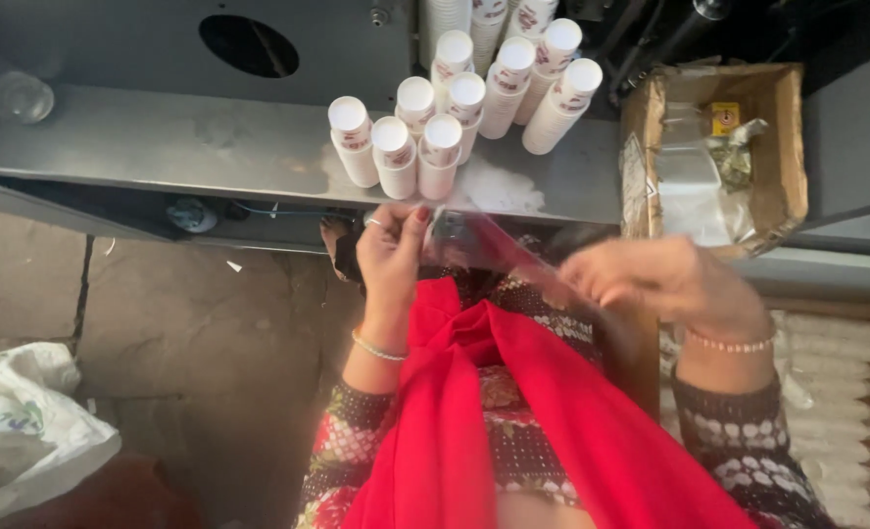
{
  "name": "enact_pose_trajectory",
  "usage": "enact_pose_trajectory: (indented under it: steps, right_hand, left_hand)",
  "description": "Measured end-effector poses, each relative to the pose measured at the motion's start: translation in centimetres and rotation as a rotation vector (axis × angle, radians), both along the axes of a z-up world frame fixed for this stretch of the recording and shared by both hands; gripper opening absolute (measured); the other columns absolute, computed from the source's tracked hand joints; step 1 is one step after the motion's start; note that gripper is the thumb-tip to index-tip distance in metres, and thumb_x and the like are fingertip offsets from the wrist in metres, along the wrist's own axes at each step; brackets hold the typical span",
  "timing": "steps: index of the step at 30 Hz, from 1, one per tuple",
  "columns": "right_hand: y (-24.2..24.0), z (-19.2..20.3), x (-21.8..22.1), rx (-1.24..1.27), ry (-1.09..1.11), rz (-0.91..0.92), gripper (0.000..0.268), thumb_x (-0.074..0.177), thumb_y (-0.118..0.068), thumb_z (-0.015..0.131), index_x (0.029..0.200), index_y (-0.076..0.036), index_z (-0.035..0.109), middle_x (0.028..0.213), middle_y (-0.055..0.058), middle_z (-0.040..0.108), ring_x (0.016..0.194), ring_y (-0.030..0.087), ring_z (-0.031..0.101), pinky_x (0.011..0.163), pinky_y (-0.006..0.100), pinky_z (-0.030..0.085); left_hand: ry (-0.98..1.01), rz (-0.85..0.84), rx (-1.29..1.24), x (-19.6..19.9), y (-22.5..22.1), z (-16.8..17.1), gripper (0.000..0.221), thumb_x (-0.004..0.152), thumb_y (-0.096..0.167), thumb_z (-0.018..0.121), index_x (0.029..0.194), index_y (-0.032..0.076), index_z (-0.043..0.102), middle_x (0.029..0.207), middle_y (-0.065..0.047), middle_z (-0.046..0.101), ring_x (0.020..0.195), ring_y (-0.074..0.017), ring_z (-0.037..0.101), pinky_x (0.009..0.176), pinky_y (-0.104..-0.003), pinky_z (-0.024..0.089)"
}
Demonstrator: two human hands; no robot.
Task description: The recorder is picking up finished paper cups from a machine and packing them into plastic bags.
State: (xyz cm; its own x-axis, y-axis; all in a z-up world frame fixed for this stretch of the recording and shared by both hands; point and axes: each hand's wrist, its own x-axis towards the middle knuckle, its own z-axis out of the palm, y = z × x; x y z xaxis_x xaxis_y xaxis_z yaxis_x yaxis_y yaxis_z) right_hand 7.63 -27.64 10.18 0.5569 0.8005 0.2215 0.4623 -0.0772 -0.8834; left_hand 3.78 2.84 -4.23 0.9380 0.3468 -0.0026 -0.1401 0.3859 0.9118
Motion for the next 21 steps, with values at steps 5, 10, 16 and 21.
enact_pose_trajectory:
  steps: [5,10,16,21]
  right_hand:
    - [3.0,-1.6,9.7,-0.187,-0.708,-0.534,0.021,0.097,-0.014,0.085,0.096,-0.002,0.068,0.112,0.014,0.070,0.103,0.027,0.070,0.088,0.038,0.056]
    - [5.7,-5.0,13.4,-0.290,-0.641,-0.654,0.036,0.090,-0.019,0.092,0.103,-0.002,0.063,0.106,0.014,0.064,0.087,0.027,0.068,0.076,0.040,0.055]
    - [10.5,-4.7,8.8,-0.217,-0.528,-0.506,0.037,0.086,-0.014,0.091,0.105,-0.001,0.062,0.109,0.015,0.066,0.090,0.027,0.069,0.076,0.039,0.057]
    - [10.1,-2.7,6.1,-0.124,-0.621,-0.452,0.025,0.091,-0.009,0.086,0.106,-0.001,0.067,0.124,0.014,0.069,0.108,0.029,0.070,0.089,0.038,0.058]
  left_hand:
    - [-0.120,-0.122,0.733,-1.1,-2.2,0.3,0.022,0.102,0.017,0.068,0.087,0.002,0.063,0.067,-0.012,0.058,0.057,-0.0196,0.051,0.054,-0.033,0.045]
    - [-0.269,-0.349,0.850,-2.2,-3.0,0.5,0.020,0.100,0.017,0.067,0.088,0.002,0.061,0.076,-0.018,0.058,0.067,-0.0349,0.058,0.060,-0.041,0.047]
    - [-0.426,-0.418,0.903,-2.2,-3.1,-0.2,0.010,0.095,0.011,0.064,0.095,0.003,0.059,0.085,-0.016,0.062,0.081,-0.0366,0.065,0.071,-0.043,0.052]
    - [-0.446,-0.438,0.885,-3.2,-2.5,3.4,0.014,0.093,0.004,0.061,0.107,0.003,0.063,0.089,-0.013,0.067,0.082,-0.0308,0.070,0.074,-0.040,0.056]
